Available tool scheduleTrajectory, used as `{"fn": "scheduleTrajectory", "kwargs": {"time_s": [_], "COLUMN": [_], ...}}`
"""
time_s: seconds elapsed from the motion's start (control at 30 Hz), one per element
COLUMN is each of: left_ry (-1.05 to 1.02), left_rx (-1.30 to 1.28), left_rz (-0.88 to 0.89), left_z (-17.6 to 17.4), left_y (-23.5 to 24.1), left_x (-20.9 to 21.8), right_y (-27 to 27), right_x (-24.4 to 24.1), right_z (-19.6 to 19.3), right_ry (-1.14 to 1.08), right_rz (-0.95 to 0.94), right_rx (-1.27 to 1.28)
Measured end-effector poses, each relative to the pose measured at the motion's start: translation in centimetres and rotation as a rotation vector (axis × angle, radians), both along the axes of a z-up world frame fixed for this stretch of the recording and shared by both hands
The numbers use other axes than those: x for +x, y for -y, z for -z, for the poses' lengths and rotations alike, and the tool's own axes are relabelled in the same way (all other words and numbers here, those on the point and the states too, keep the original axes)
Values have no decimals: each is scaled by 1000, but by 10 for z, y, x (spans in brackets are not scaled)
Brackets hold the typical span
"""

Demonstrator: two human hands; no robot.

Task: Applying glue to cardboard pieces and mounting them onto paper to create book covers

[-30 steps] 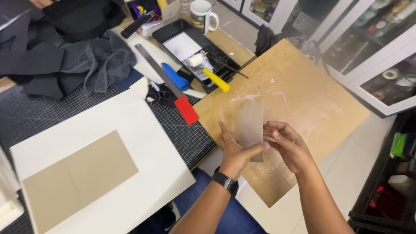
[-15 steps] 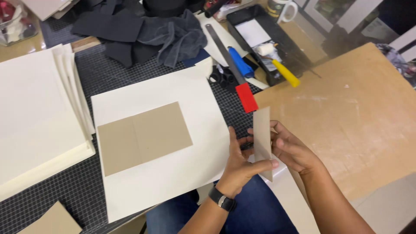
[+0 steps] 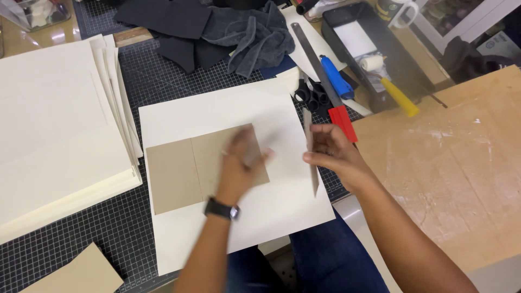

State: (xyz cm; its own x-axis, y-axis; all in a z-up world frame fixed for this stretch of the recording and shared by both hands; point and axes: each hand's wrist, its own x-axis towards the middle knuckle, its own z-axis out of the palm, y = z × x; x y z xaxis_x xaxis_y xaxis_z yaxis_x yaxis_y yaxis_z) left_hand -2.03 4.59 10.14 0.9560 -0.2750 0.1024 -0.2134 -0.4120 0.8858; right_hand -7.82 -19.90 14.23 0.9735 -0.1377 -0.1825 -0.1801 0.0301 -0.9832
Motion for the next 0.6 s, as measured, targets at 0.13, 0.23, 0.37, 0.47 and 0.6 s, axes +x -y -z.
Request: {"fn": "scheduleTrajectory", "kwargs": {"time_s": [0.13,0.23,0.37,0.47,0.6], "left_ry": [376,441,521,529,534], "left_rx": [550,648,609,594,631], "left_rz": [-185,-150,-232,-303,-378], "left_z": [84,95,91,88,85], "left_y": [-60,-74,-71,-64,-50], "left_x": [75,70,39,14,-5], "right_y": [-35,-51,-60,-63,-69], "right_x": [8,15,22,23,23], "right_z": [-24,-25,5,19,25], "right_ry": [-7,-117,-79,10,-32], "right_rz": [13,-36,-73,-74,-81], "right_rx": [-335,-647,-986,-1125,-1257]}}
